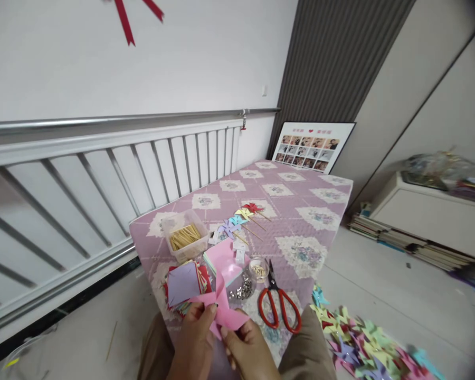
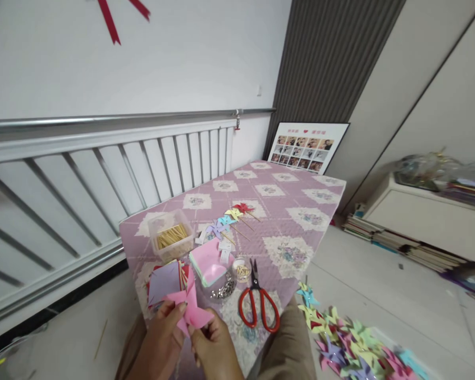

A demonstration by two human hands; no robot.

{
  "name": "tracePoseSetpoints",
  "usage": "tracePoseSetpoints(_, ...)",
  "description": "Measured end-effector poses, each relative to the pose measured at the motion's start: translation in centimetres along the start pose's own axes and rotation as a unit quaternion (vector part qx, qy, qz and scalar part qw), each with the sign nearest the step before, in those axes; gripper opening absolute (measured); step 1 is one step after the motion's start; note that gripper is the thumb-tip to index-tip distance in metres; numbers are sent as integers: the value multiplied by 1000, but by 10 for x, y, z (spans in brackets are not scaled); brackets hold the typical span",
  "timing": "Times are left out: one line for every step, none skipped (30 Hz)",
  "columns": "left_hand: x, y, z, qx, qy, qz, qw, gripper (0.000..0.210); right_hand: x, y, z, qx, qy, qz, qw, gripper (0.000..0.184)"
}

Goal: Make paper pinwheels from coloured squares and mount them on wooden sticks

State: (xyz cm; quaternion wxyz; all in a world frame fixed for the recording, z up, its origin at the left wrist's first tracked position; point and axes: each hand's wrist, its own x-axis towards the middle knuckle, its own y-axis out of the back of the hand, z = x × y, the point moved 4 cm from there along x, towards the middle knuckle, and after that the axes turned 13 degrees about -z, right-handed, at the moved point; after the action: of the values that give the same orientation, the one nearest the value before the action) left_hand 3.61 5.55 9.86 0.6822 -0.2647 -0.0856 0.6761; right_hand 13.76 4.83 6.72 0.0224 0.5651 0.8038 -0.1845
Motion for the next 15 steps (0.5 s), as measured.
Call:
tracePoseSetpoints(1, 2, -2, -11, -1, 6, 1000, 19, 1, 0, 2, 3, 3, -8, 1000, 49)
tracePoseSetpoints(3, 5, -4, -22, -5, 15, 1000, 19, 2, 0, 3, 8, 6, -16, 1000, 49)
tracePoseSetpoints(5, 8, -7, -26, -4, 21, 999, 19, 3, 0, 3, 15, 11, -23, 1000, 48)
tracePoseSetpoints(7, 11, -10, -20, 2, 19, 1000, 19, 4, 0, 4, 22, 16, -28, 999, 48)
tracePoseSetpoints(9, 13, -13, -9, 10, 17, 1000, 19, 4, 0, 4, 29, 23, -30, 999, 48)
tracePoseSetpoints(11, 16, -15, 1, 20, 12, 1000, 19, 5, 1, 5, 34, 31, -31, 998, 48)
tracePoseSetpoints(12, 18, -16, 10, 30, 4, 999, 19, 6, 1, 5, 38, 37, -31, 998, 47)
tracePoseSetpoints(13, 20, -17, 18, 40, -2, 999, 20, 7, 2, 7, 38, 39, -32, 998, 46)
tracePoseSetpoints(14, 21, -17, 28, 52, -6, 998, 20, 7, 3, 8, 37, 41, -31, 998, 45)
tracePoseSetpoints(14, 22, -17, 40, 63, -4, 997, 20, 8, 4, 10, 36, 42, -30, 998, 45)
tracePoseSetpoints(13, 23, -16, 54, 72, 1, 996, 20, 9, 5, 12, 39, 44, -27, 998, 46)
tracePoseSetpoints(13, 23, -15, 67, 77, 6, 995, 19, 10, 6, 14, 45, 48, -23, 998, 48)
tracePoseSetpoints(12, 22, -14, 77, 78, 11, 994, 19, 11, 7, 15, 52, 53, -18, 997, 50)
tracePoseSetpoints(11, 20, -13, 82, 75, 14, 994, 18, 11, 8, 17, 59, 56, -13, 997, 52)
tracePoseSetpoints(11, 19, -13, 84, 72, 13, 994, 19, 11, 9, 17, 62, 58, -8, 996, 54)
